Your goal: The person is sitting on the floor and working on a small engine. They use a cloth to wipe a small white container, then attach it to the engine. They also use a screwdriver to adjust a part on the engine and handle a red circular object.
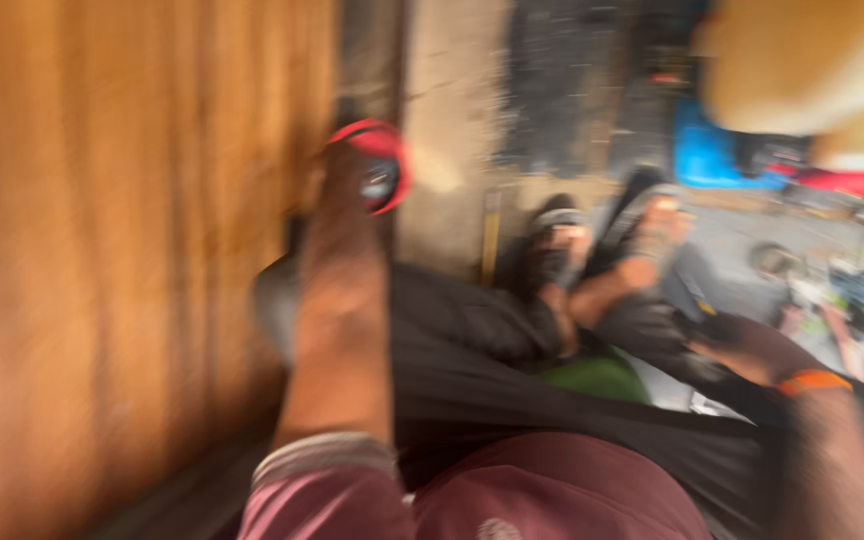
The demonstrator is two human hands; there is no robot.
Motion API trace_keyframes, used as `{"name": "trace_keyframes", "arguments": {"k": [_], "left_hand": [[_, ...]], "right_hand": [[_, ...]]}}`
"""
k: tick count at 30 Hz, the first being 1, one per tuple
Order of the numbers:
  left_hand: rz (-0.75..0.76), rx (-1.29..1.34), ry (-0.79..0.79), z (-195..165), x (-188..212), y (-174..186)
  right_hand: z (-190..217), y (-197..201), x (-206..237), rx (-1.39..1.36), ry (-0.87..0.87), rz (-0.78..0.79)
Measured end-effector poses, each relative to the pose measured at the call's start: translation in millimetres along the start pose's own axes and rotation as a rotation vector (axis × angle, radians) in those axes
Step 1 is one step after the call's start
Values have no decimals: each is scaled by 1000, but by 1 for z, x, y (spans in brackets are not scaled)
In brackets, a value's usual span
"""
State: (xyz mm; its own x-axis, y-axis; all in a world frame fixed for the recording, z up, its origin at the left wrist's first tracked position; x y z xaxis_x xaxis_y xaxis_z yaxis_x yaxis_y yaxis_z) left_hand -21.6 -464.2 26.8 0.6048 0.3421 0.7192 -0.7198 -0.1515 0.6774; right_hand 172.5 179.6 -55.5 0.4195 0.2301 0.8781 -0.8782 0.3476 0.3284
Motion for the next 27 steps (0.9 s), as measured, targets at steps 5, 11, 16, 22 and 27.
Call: {"name": "trace_keyframes", "arguments": {"k": [5,11,16,22,27], "left_hand": [[-191,-55,-141,-30,-10,60],[-549,299,-766,-222,76,75],[-269,679,-936,-399,185,-49],[707,1132,-989,-457,256,-110],[723,1147,-1014,-461,266,-110]], "right_hand": [[16,22,37,8,10,-140],[85,80,85,-946,232,-272],[115,97,89,-1581,350,-335],[44,103,92,-1492,436,-689],[4,96,66,-1665,430,-547]]}}
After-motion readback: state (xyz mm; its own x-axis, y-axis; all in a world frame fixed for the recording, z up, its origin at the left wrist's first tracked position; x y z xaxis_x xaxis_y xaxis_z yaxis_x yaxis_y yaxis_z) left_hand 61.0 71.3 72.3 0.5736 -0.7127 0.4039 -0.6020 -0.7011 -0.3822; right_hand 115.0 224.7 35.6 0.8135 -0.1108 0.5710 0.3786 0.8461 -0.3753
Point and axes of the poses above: each hand's wrist, its own x-axis away from the middle knuckle, its own y-axis out of the back of the hand, z = x × y, the point moved 9 cm from there along -x, towards the middle knuckle, and after that the axes turned 9 degrees about -y, right-handed, at the moved point
